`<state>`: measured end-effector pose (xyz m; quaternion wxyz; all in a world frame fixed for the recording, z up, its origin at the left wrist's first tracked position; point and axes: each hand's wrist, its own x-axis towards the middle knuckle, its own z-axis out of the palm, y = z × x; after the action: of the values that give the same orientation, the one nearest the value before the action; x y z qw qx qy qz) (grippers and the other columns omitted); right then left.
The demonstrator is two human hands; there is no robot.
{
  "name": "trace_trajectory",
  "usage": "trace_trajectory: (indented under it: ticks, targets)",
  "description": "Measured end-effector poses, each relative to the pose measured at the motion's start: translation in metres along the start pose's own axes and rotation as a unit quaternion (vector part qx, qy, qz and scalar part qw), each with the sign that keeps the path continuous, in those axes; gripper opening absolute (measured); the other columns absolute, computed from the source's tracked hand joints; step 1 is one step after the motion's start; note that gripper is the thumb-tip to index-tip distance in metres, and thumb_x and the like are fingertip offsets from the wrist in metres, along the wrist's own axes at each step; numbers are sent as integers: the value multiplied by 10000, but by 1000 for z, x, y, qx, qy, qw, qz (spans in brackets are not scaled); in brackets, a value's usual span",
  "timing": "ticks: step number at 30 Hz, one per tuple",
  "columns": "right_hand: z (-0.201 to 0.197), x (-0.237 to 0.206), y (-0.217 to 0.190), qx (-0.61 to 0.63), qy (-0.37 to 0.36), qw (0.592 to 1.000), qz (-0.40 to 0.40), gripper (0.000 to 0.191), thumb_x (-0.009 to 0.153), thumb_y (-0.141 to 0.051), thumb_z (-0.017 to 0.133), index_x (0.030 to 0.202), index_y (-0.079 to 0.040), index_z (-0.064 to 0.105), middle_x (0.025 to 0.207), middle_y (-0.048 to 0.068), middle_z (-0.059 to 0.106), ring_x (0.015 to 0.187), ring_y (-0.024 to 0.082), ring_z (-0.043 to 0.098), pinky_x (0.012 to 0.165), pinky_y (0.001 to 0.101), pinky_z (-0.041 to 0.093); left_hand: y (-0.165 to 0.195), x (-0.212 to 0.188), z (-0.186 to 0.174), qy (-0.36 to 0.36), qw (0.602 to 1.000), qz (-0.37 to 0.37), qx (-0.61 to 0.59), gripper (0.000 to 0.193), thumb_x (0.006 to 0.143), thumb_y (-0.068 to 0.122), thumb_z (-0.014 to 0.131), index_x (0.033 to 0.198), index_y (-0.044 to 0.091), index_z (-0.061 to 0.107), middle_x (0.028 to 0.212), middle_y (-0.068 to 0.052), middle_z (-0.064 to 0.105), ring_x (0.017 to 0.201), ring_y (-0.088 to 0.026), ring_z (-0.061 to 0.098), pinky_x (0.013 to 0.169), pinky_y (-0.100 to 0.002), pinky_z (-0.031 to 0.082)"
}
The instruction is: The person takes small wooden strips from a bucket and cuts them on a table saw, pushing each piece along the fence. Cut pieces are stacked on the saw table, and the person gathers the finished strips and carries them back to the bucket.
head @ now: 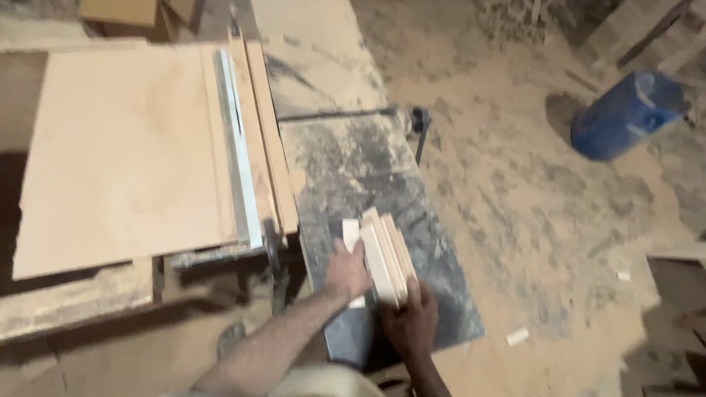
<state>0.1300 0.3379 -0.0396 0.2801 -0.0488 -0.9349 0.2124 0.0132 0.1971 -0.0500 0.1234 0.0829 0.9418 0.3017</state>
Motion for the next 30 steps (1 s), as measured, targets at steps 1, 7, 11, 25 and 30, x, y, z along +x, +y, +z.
trace_trajectory:
  ticks: [1, 7, 11, 25, 30]
  targets:
    - [6, 4, -2, -4, -8, 1000, 0, 673, 723, -263, 794, 1305, -6, 576, 1232, 258, 613, 1078, 479, 595, 901, 539, 509, -1, -1, -3, -13, 1000, -10, -12, 860, 792, 322, 765, 1513, 64, 374, 1371, -385, 390, 1110, -533, 588, 985, -511, 525]
    - [35, 27, -13, 21, -15, 999, -46, 633, 752, -148, 762, 1315, 51, 552, 1349, 417, 516, 1169, 531, 578, 945, 521, 529, -33, -45, -62, 146, 948, 29, -280, 784, 752, 222, 759, 1437, -52, 496, 1403, -324, 570, 1289, -408, 587, 1075, -432, 497]
    - [39, 25, -14, 43, 82, 984, -152, 551, 847, -132, 739, 1339, 4, 533, 1315, 369, 551, 1126, 525, 587, 914, 542, 530, -92, -63, -130, 265, 940, -32, -212, 738, 748, 161, 745, 1429, -48, 550, 1308, -264, 627, 1207, -345, 630, 1061, -396, 505]
    - [45, 40, -40, -20, 9, 999, -35, 376, 861, -162, 745, 1212, -62, 656, 1209, 219, 645, 1001, 450, 641, 827, 528, 539, -203, 58, -148, 162, 985, 16, 49, 320, 968, 210, 614, 1227, 28, 658, 1186, -239, 590, 1064, -420, 595, 929, -525, 526]
    - [50, 50, -43, 7, -30, 998, -49, 347, 875, -124, 747, 1198, -51, 641, 1204, 187, 641, 1047, 432, 636, 861, 530, 532, -206, 64, -150, 158, 974, 31, 160, 486, 1020, 253, 511, 1403, -45, 520, 1528, -193, 422, 1328, -380, 413, 1021, -616, 364]
